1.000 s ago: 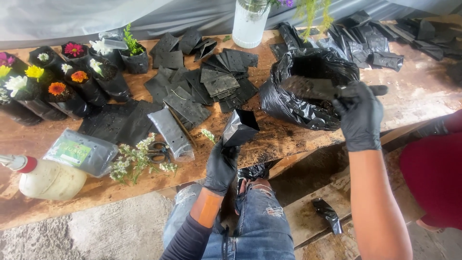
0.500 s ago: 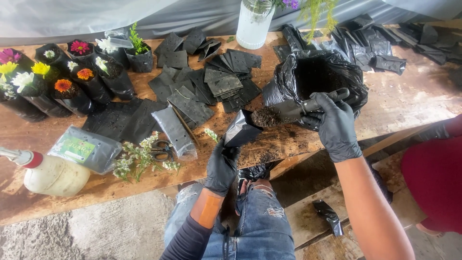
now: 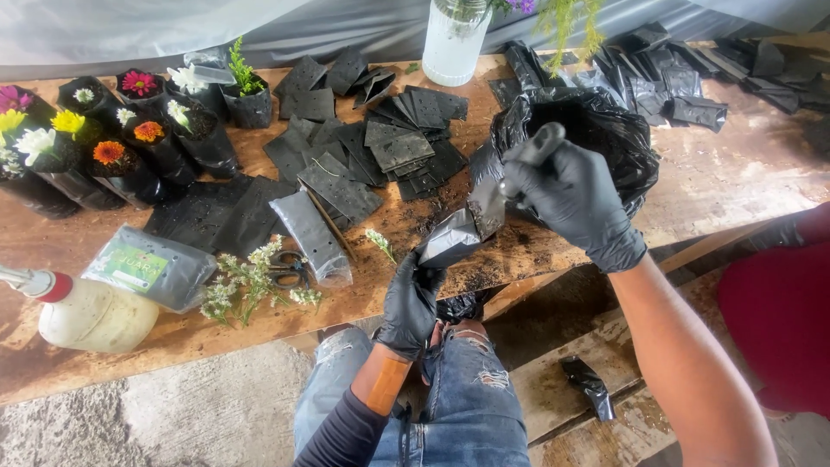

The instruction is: The person is potting small flowers into black plastic nursery bags. They use a small trowel to scoop soil from a large bag and fill the plastic bags, then insert the flowers and arrange them on a wooden table.

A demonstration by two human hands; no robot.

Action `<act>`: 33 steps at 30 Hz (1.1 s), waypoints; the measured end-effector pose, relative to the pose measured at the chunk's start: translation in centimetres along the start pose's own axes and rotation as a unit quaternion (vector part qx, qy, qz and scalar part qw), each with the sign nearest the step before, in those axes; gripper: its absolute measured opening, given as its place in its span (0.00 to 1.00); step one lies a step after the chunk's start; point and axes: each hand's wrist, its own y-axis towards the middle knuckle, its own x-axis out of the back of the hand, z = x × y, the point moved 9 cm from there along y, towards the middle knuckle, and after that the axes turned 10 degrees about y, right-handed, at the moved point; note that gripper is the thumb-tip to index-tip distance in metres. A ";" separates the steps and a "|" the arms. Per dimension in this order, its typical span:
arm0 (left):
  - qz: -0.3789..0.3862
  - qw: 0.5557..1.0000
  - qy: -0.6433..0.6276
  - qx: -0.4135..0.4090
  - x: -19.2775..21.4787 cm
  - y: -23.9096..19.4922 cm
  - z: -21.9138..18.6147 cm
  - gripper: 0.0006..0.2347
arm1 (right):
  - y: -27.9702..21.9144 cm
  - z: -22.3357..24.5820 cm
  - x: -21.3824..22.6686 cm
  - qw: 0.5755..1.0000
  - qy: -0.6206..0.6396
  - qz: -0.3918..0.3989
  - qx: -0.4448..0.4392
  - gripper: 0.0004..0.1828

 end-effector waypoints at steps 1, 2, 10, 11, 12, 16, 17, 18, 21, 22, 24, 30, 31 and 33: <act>0.004 1.000 -0.005 0.019 -0.1 0.3 0.6 0.11 | -0.6 2.2 -1.2 0.998 -0.018 0.030 0.043 0.12; 0.008 0.999 -0.010 0.036 -0.2 0.5 1.2 0.11 | -1.1 4.5 -2.6 0.994 -0.035 0.062 0.086 0.11; 0.074 0.993 -0.075 0.051 -1.0 -0.4 -1.3 0.14 | -0.2 0.8 9.2 0.968 -0.082 -0.134 0.198 0.05; 0.076 0.993 -0.072 0.055 -1.6 -0.8 -1.4 0.15 | 0.1 -0.4 10.8 0.968 -0.027 -0.161 0.191 0.05; 0.078 0.993 -0.072 0.055 -1.4 -0.2 -1.3 0.15 | 0.8 -2.6 11.7 0.967 -0.028 -0.162 0.193 0.05; 0.046 0.992 -0.098 0.070 -1.6 0.2 -1.0 0.10 | 2.1 -10.1 14.0 0.954 -0.116 -0.237 0.140 0.06; 0.029 0.991 -0.103 0.082 -1.6 -0.2 -0.8 0.09 | 2.0 -12.4 14.3 0.957 -0.062 -0.265 0.100 0.11; 0.028 0.991 -0.103 0.081 -1.2 0.1 -0.6 0.09 | 2.2 -14.1 14.1 0.957 -0.061 -0.264 0.100 0.11; 0.023 0.987 -0.116 0.107 -0.3 0.7 0.1 0.08 | 1.5 -17.0 14.0 0.947 0.018 -0.302 0.108 0.10; 0.017 0.986 -0.128 0.102 -0.2 0.7 -0.2 0.08 | 1.0 -17.2 13.7 0.944 0.073 -0.317 0.058 0.10; 0.010 0.985 -0.142 0.095 -0.5 0.3 -0.4 0.08 | 0.5 -17.3 13.4 0.936 0.128 -0.328 0.007 0.10; 0.027 0.980 -0.162 0.109 -0.4 1.7 0.4 0.07 | -0.3 -25.3 16.9 0.879 0.271 -0.374 -0.117 0.11; 0.028 0.981 -0.162 0.103 -0.7 1.1 -0.4 0.07 | -0.6 -26.2 17.8 0.863 0.290 -0.395 -0.123 0.13; 0.029 0.982 -0.160 0.095 -1.2 0.2 -1.0 0.08 | -0.8 -26.9 19.1 0.846 0.310 -0.415 -0.128 0.15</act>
